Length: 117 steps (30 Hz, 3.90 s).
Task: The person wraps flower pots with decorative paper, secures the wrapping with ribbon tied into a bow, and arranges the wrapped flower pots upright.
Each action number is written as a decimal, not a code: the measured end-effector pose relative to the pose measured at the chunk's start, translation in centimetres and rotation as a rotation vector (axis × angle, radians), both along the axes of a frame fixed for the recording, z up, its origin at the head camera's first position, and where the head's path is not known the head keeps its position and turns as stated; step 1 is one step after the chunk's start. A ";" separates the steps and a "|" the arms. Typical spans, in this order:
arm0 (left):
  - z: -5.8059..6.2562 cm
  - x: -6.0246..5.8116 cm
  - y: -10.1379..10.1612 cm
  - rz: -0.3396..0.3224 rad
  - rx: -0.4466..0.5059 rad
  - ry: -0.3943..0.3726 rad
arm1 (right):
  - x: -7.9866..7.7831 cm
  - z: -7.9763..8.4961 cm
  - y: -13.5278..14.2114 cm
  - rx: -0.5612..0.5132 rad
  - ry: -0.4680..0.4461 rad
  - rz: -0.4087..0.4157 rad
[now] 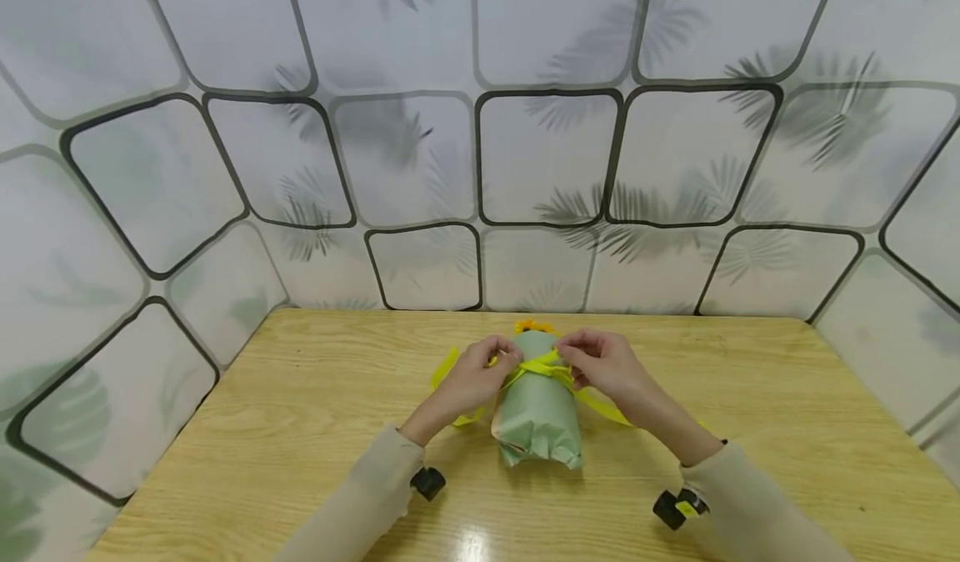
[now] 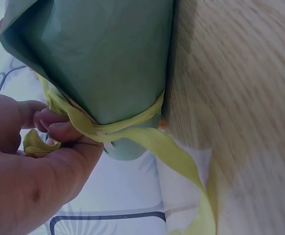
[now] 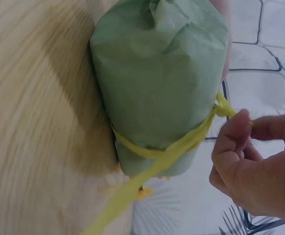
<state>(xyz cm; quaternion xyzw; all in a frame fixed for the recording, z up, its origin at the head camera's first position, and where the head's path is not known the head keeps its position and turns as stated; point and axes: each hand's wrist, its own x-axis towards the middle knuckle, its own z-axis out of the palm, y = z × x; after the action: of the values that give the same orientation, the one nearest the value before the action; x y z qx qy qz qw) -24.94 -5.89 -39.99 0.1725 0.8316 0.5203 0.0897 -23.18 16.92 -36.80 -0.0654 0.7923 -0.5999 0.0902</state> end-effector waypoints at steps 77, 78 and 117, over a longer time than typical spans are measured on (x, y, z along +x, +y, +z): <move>-0.3 -0.6 -1.9 -0.033 0.156 -0.133 | -0.1 -1.6 3.2 -0.491 -0.255 -0.025; -0.4 -0.6 -2.0 -0.051 0.136 -0.112 | -0.1 -1.7 3.2 -0.487 -0.259 -0.027; 0.1 -0.2 -2.5 -0.216 -0.396 0.492 | -0.3 -2.1 5.9 -0.447 -0.269 -0.025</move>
<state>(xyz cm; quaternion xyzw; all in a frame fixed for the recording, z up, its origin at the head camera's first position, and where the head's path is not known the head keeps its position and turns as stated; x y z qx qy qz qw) -25.14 -8.37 -39.91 0.3593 0.8902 0.2787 -0.0275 -23.44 22.85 -38.86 0.0065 0.6218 -0.7644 0.1707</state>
